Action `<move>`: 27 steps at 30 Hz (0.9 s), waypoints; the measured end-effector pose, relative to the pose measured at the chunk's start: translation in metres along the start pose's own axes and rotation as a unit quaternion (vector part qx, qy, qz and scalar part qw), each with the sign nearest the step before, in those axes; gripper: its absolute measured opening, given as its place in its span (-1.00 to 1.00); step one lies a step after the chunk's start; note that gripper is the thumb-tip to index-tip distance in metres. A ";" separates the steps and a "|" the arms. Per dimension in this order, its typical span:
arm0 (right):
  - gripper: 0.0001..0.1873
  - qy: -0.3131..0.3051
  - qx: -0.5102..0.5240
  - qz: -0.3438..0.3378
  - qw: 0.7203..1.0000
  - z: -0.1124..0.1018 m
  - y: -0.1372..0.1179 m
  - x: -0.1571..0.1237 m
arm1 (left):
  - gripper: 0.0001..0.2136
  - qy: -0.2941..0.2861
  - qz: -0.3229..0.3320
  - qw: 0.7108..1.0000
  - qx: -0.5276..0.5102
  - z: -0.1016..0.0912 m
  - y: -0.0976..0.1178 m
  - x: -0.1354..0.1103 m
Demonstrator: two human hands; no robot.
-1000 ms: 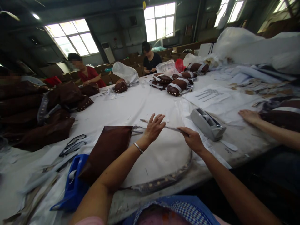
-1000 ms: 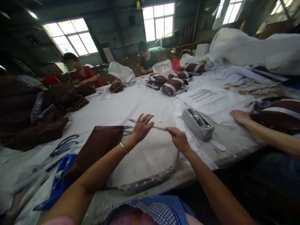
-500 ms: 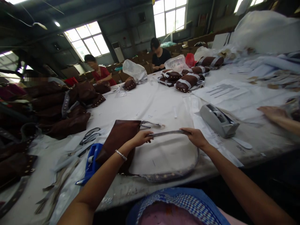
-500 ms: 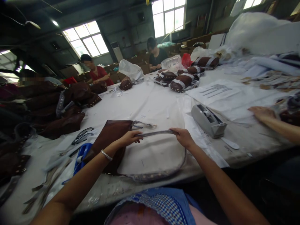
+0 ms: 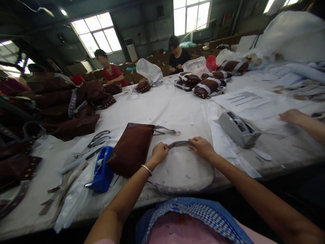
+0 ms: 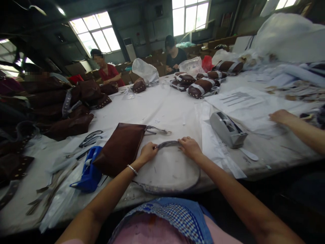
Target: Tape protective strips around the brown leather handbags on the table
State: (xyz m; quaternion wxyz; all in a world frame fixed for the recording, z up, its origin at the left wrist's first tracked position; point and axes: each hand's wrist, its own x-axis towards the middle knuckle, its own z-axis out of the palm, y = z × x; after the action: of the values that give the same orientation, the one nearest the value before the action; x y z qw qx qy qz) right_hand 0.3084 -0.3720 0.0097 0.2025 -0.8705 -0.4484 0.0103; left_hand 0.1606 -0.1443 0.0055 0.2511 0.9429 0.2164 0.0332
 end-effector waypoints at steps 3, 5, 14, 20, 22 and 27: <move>-0.69 0.012 0.009 0.004 1.000 -0.001 -0.019 0.008 | -0.73 0.001 0.004 0.999 -0.044 0.009 0.009 -0.001; -0.72 0.000 0.031 0.008 0.999 0.005 -0.033 0.014 | -0.63 0.005 -0.001 0.997 -0.076 0.016 0.017 -0.002; -0.74 -0.083 0.077 0.066 0.991 0.048 -0.055 0.022 | -0.52 -0.067 0.040 0.979 -0.190 0.028 0.027 -0.017; -0.78 -0.115 0.028 0.050 0.992 0.042 -0.057 0.017 | -0.72 -0.021 0.062 0.988 -0.142 0.004 0.026 0.007; -0.77 -0.118 0.009 0.041 0.992 0.038 -0.064 0.017 | -0.65 -0.001 0.049 0.992 -0.117 0.004 0.032 0.022; -0.77 -0.127 -0.042 0.034 0.990 0.028 -0.075 0.007 | -0.61 -0.013 0.012 0.997 -0.079 0.017 0.037 0.044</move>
State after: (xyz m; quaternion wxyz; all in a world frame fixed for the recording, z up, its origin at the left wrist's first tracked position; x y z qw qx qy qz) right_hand 0.2492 -0.3183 0.0126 0.1068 -0.8848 -0.4403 0.1090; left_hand 0.2182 -0.1621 0.0072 0.3269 0.9230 0.1986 0.0410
